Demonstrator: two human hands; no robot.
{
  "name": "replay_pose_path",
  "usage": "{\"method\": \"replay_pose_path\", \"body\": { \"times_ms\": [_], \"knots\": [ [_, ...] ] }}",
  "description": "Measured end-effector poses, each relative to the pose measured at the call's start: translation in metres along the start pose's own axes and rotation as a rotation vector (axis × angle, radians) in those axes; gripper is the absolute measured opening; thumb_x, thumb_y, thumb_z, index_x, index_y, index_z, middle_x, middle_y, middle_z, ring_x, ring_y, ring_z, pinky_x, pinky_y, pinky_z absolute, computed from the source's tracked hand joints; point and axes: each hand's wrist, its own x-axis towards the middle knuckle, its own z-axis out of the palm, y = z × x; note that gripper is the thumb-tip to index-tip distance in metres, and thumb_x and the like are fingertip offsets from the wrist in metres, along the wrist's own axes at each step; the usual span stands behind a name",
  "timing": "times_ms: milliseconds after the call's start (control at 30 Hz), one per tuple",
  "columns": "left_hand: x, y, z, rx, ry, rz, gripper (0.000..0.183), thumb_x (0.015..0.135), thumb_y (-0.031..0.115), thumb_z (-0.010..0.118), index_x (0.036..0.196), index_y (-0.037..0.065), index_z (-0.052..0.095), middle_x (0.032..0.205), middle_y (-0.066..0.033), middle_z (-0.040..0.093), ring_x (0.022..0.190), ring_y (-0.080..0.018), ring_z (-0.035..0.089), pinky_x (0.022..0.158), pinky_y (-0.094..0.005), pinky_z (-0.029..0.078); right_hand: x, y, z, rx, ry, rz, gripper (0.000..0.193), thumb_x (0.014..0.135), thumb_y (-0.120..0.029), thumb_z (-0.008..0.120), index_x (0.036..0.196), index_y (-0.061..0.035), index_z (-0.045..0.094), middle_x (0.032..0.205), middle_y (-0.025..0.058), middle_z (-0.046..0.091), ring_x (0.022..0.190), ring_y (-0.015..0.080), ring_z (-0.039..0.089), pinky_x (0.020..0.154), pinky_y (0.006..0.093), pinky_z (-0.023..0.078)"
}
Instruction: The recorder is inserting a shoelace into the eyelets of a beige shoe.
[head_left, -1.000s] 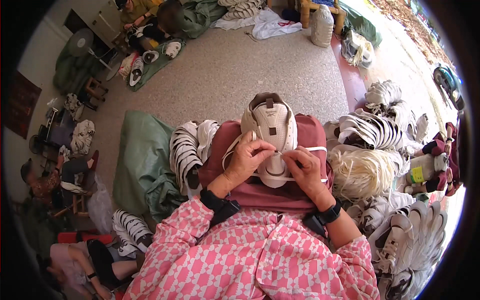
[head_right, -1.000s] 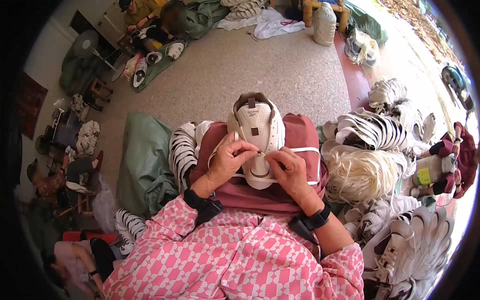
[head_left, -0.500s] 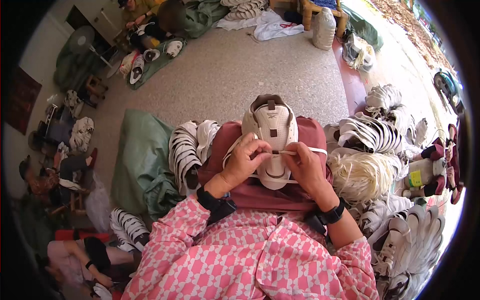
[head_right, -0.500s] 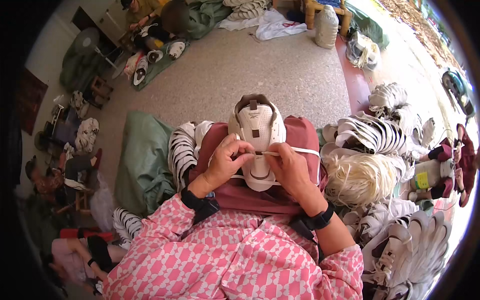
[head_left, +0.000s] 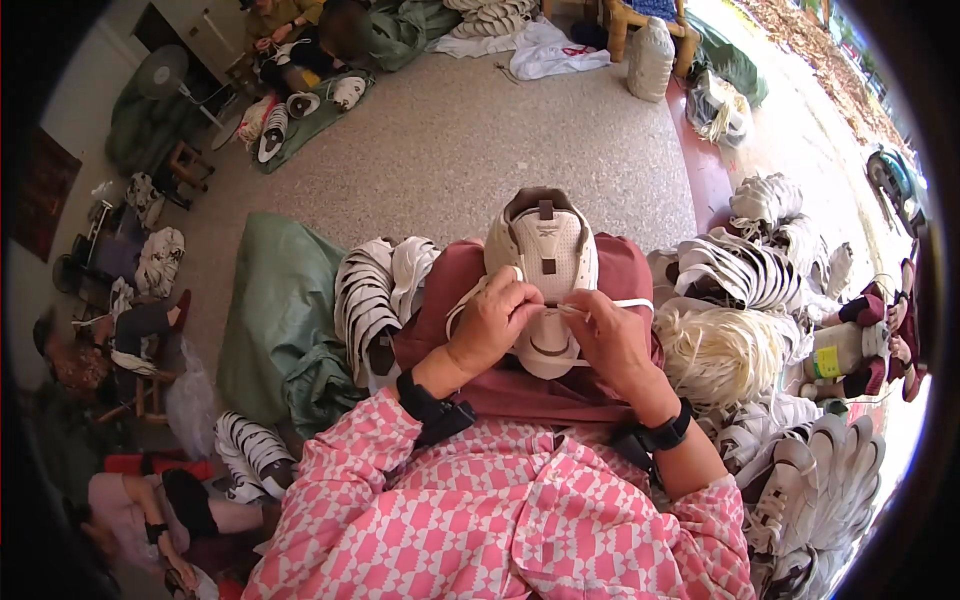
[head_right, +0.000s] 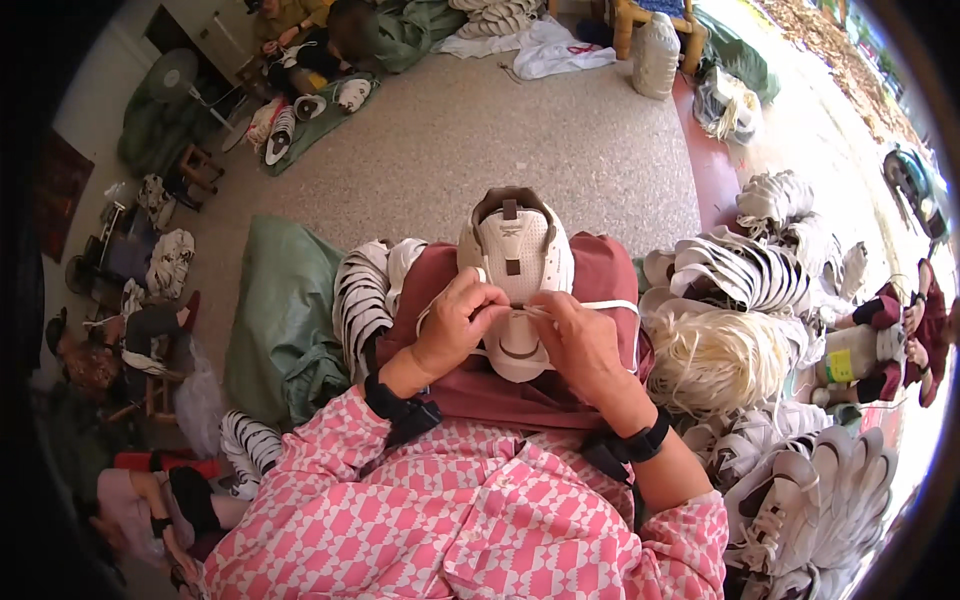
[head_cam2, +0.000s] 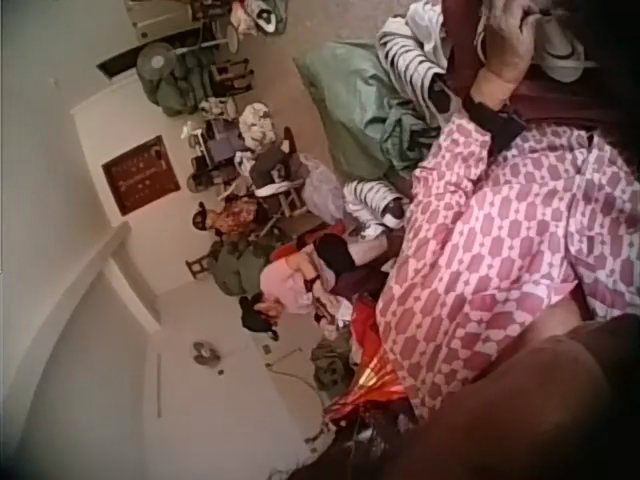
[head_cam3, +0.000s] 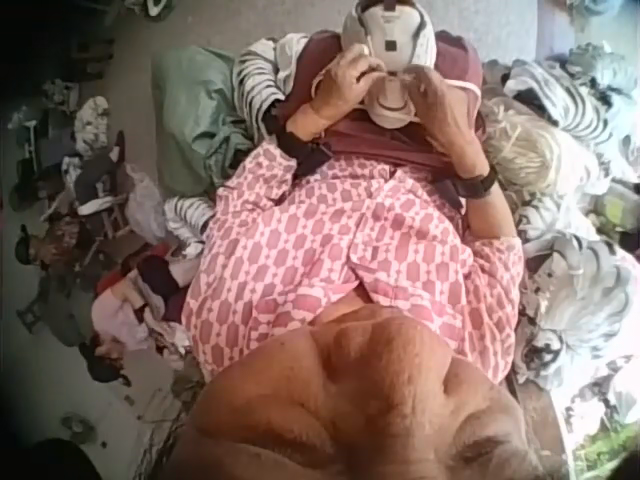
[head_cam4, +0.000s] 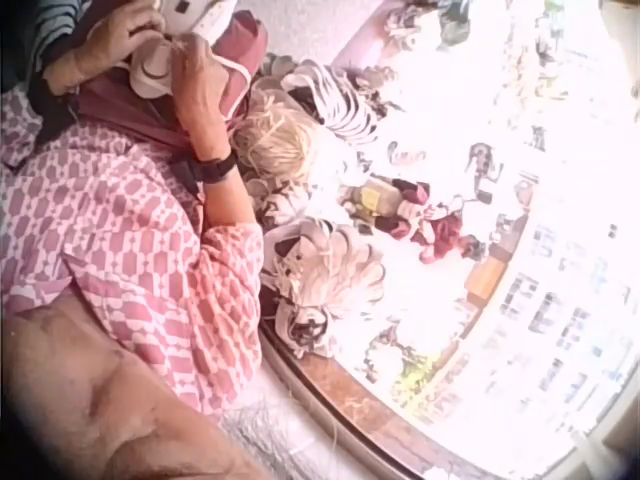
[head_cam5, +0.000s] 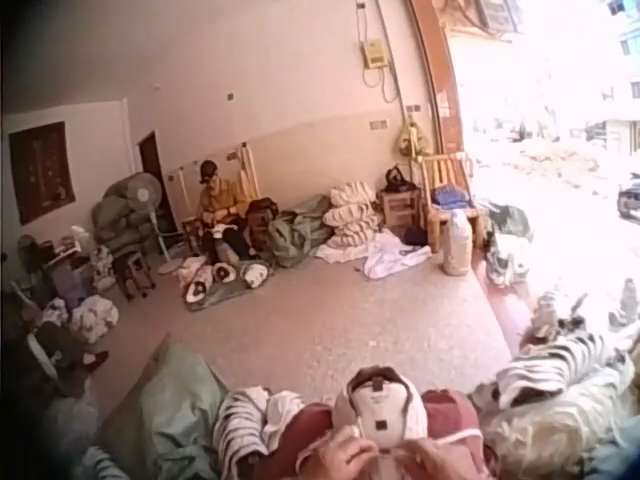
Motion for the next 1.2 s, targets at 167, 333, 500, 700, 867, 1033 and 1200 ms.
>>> {"method": "replay_pose_path", "body": {
  "times_ms": [167,333,500,700,867,1033,1200],
  "knots": [
    [-0.027,-0.033,-0.042,0.270,0.165,0.033,0.015,0.080,0.004,0.074,0.090,0.004,0.062,0.131,-0.0205,0.050,0.120,-0.0388,0.050,0.101,-0.0430,0.041,-0.019,0.034,-0.033,-0.410,0.203,0.006,0.016,0.078,-0.008,0.066,0.094,-0.0103,0.064,0.081,0.0081,0.068,0.074,0.0290,0.066,0.066,0.0401,0.051],
    [-0.087,-0.102,-0.130,0.390,0.639,-0.459,0.009,0.091,0.009,0.063,0.096,0.002,0.060,0.133,-0.0195,0.051,0.122,-0.0341,0.051,0.099,-0.0411,0.043,-0.059,0.074,-0.082,-0.551,0.327,0.301,0.015,0.079,-0.007,0.064,0.093,-0.0091,0.068,0.082,0.0079,0.068,0.081,0.0268,0.064,0.074,0.0390,0.049],
    [-0.133,-0.133,-0.165,-0.674,0.980,-0.752,0.020,0.101,0.019,0.053,0.106,0.000,0.059,0.117,-0.0123,0.065,0.110,-0.0275,0.062,0.098,-0.0392,0.050,-0.090,0.067,-0.107,-0.024,0.120,0.556,0.011,0.078,-0.005,0.063,0.087,-0.0022,0.070,0.093,0.0100,0.070,0.088,0.0219,0.064,0.085,0.0322,0.047],
    [-0.114,-0.137,-0.161,-1.436,0.980,-0.760,0.019,0.104,0.016,0.045,0.095,0.002,0.055,0.090,-0.0074,0.064,0.083,-0.0209,0.063,0.087,-0.0353,0.054,-0.105,0.039,-0.117,1.530,0.254,0.387,0.011,0.077,-0.003,0.060,0.082,-0.0004,0.068,0.130,0.0154,0.061,0.129,0.0352,0.049,0.116,0.0499,0.028],
    [-0.095,-0.108,-0.159,-1.636,0.701,-0.634,0.019,0.105,0.014,0.044,0.110,0.001,0.056,0.070,-0.0004,0.040,0.059,-0.0125,0.038,0.055,-0.0258,0.035,-0.116,0.051,-0.160,1.905,0.550,-0.053,0.011,0.086,-0.004,0.061,0.096,-0.0025,0.066,0.135,0.0130,0.056,0.140,0.0332,0.036,0.121,0.0563,0.007],
    [-0.107,-0.110,-0.166,-1.389,0.802,-0.694,0.025,0.105,0.017,0.045,0.124,0.002,0.052,0.074,0.0023,0.041,0.062,-0.0093,0.039,0.054,-0.0244,0.035,-0.143,0.089,-0.230,1.830,0.702,-0.108,0.026,0.091,0.001,0.055,0.116,0.0025,0.060,0.134,0.0146,0.056,0.130,0.0301,0.047,0.120,0.0536,0.017],
    [-0.167,-0.171,-0.197,-1.179,0.799,-0.739,0.030,0.101,0.022,0.056,0.126,0.005,0.055,0.073,0.0043,0.039,0.058,-0.0053,0.036,0.048,-0.0204,0.030,-0.175,0.147,-0.274,1.723,0.639,-0.015,0.034,0.094,-0.003,0.051,0.127,0.0029,0.056,0.134,0.0155,0.057,0.128,0.0300,0.049,0.118,0.0513,0.024]
  ]
}}
